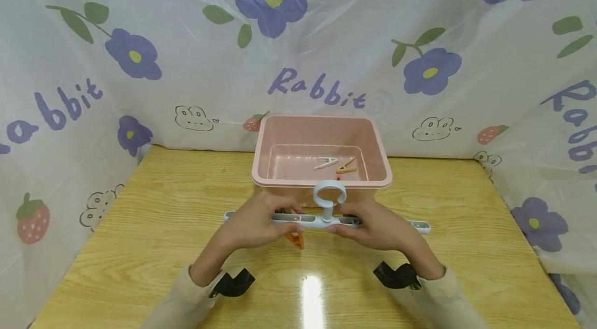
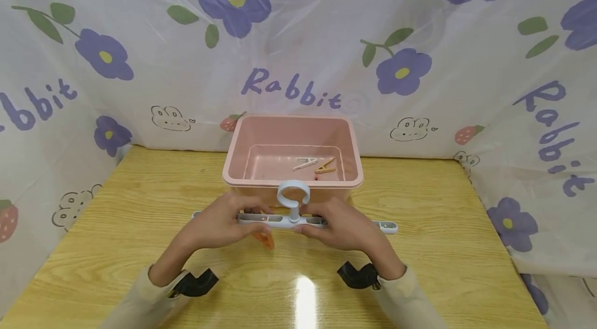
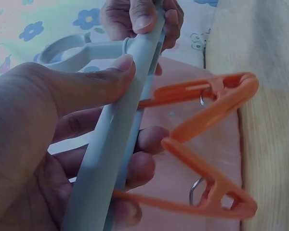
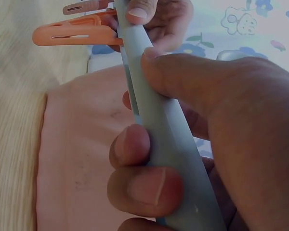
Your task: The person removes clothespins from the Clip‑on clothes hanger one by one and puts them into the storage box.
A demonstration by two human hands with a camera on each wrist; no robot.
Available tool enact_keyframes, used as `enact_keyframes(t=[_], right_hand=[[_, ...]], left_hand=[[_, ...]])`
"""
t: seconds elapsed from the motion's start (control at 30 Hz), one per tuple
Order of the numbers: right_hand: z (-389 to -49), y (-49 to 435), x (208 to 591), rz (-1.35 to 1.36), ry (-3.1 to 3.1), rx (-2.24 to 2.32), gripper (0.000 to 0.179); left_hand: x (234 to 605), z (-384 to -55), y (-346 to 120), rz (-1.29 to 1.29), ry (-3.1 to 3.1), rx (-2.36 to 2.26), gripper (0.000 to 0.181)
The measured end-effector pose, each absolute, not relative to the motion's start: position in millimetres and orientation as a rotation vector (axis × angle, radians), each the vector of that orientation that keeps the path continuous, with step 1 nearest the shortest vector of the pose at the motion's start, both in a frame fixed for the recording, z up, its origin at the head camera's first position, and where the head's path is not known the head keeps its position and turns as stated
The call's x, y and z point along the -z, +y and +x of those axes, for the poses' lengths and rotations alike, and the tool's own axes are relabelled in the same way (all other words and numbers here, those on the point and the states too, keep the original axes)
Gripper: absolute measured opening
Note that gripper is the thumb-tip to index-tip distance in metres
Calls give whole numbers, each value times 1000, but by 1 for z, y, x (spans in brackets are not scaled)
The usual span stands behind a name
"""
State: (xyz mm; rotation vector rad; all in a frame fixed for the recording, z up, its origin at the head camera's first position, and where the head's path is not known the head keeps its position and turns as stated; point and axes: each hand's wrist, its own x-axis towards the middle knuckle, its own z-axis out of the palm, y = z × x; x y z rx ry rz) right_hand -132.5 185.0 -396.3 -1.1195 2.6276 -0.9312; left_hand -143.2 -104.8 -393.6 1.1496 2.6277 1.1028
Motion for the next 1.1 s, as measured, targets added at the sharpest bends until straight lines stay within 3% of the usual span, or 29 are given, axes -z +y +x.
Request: enact_keyframes(t=[0.17,0.6,1.1], right_hand=[[-132,193,392,-1115,2632,947,12],[-130,216,384,-1072,2622,976,10],[-122,238,371,-981,2628,1029,4]], left_hand=[[390,-143,-109,1153,2640,-1092,17],[385,-147,-128,1189,2598,-1292,34],[412,-150,-142,1031,2391,-1563,42]])
